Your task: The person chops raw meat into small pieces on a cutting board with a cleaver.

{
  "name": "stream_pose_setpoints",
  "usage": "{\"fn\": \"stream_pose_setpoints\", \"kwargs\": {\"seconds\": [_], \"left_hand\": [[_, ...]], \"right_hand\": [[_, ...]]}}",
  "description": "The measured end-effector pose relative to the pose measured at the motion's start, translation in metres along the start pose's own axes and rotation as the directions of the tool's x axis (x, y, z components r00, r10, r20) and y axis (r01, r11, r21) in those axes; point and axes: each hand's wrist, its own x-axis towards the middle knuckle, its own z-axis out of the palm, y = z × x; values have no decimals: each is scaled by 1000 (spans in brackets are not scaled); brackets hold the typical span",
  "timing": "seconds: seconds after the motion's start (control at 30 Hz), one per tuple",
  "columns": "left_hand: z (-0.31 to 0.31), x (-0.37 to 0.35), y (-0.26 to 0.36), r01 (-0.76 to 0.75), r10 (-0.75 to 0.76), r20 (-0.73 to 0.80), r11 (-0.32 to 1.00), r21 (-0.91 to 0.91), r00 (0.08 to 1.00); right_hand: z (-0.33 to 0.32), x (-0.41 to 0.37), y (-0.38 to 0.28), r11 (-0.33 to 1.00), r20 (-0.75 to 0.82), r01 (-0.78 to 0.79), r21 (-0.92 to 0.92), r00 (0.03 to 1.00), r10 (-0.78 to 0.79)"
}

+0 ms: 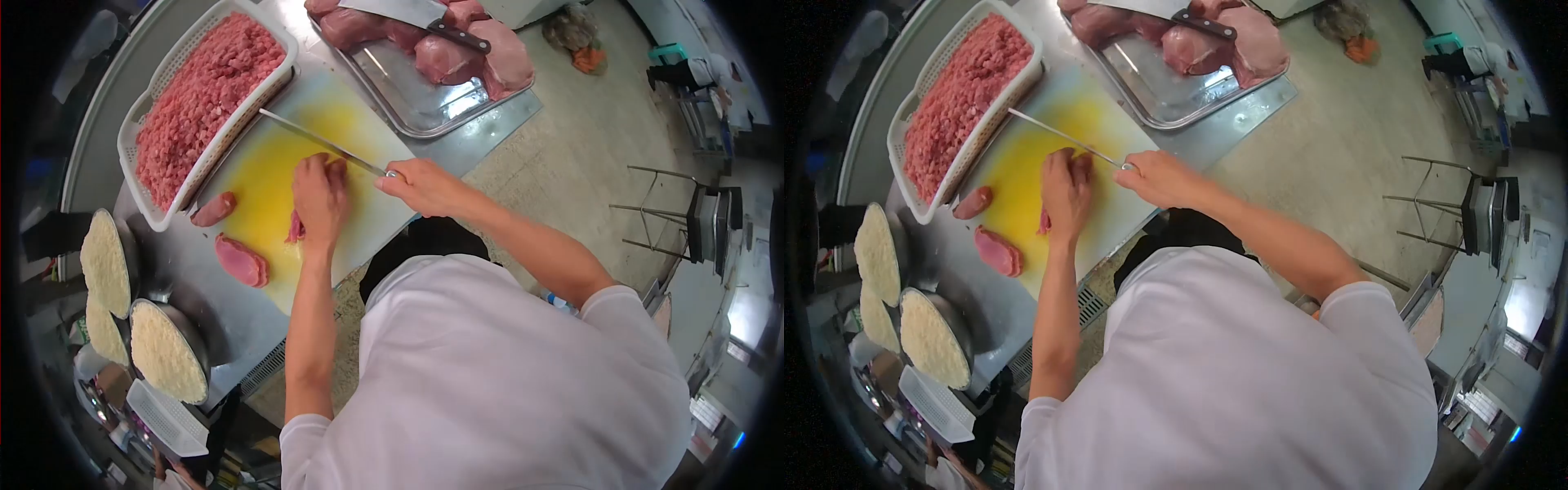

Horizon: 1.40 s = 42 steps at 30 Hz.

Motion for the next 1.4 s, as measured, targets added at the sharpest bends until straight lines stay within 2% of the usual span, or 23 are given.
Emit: {"fn": "stream_pose_setpoints", "kwargs": {"seconds": [0.03, 0.07, 0.13, 0.2, 0.27, 0.37, 0.4, 0.43, 0.47, 0.53, 0.67, 0.77, 0.8, 0.87, 0.9, 0.97, 1.1, 1.17, 1.23, 1.27, 1.3, 1.37, 1.4], "left_hand": [[-1, 3, 1, 74, -77, -58, 996, -51, 995], [-2, 7, -3, 72, -76, -56, 996, -58, 996], [-9, 5, -12, 27, -29, 56, 998, 49, 998], [-8, 5, -6, 13, -19, 68, 995, 94, 998], [-8, 6, 2, -10, -1, 82, 992, 128, 997], [-15, 2, -5, 43, -57, 170, 995, 86, 984], [-12, -1, -14, 90, -95, 109, 995, 51, 989], [-9, -1, -20, 141, -141, 47, 990, 12, 989], [-9, -1, -19, 150, -151, 50, 989, 11, 987], [-15, 2, -16, 83, -102, 161, 990, 115, 982], [-14, 2, -10, 77, -95, 122, 987, 143, 988], [-19, -1, -17, 92, -97, 137, 995, 39, 986], [-19, -4, -19, 124, -127, 89, 992, 34, 988], [-19, -11, -18, 178, -180, 49, 983, 33, 983], [-19, -10, -13, 154, -163, 73, 982, 110, 984], [-19, -8, -11, 123, -143, 102, 975, 184, 984], [-24, -12, -14, 129, -141, 79, 981, 143, 987], [-21, -7, -14, 131, -142, 79, 983, 131, 987], [-21, -14, -16, 223, -223, 3, 973, 55, 975], [-21, -17, -16, 233, -234, 4, 971, 59, 972], [-19, -17, -14, 191, -196, 18, 971, 143, 981], [-18, -20, -12, 143, -157, 47, 965, 219, 987], [-16, -20, -12, 147, -163, 53, 964, 222, 985]], "right_hand": [[-10, -5, -8, 998, 30, -31, -48, 999, 32], [-16, -10, -13, 993, 67, -61, -98, 996, 67], [-15, -21, -13, 993, 87, -71, -93, 993, 79], [-7, -14, -7, 993, 98, -78, -85, 991, 86], [10, 9, 5, 999, 41, 22, -45, 999, -20], [10, 21, 1, 998, 12, 1, -59, 1000, 0], [0, 14, -7, 998, 3, -3, -59, 1000, 3], [-14, 0, -21, 996, 68, -33, -79, 997, 39], [-19, -9, -29, 993, 144, -63, -101, 987, 78], [-5, -8, -18, 995, 123, -25, -99, 992, 38], [16, 25, -11, 994, 95, 26, -102, 995, -16], [8, 21, -13, 989, 71, 40, -142, 997, -30], [-1, 14, -19, 988, 67, 40, -147, 997, -30], [-13, -8, -35, 991, 207, -83, -104, 973, 103], [-3, -3, -25, 991, 216, -82, -103, 971, 103], [25, 12, 0, 989, 76, 76, -127, 995, -66], [29, 34, -16, 983, 54, 126, -131, 991, -120], [4, 22, -34, 986, 174, 8, -169, 985, 21], [-10, 1, -39, 988, 231, -29, -150, 971, 64], [-11, -2, -40, 990, 287, -58, -129, 953, 93], [1, 6, -28, 990, 293, -54, -127, 952, 89], [36, 21, 5, 982, 95, 171, -84, 982, -163], [39, 30, 0, 981, 100, 176, -86, 981, -167]]}}
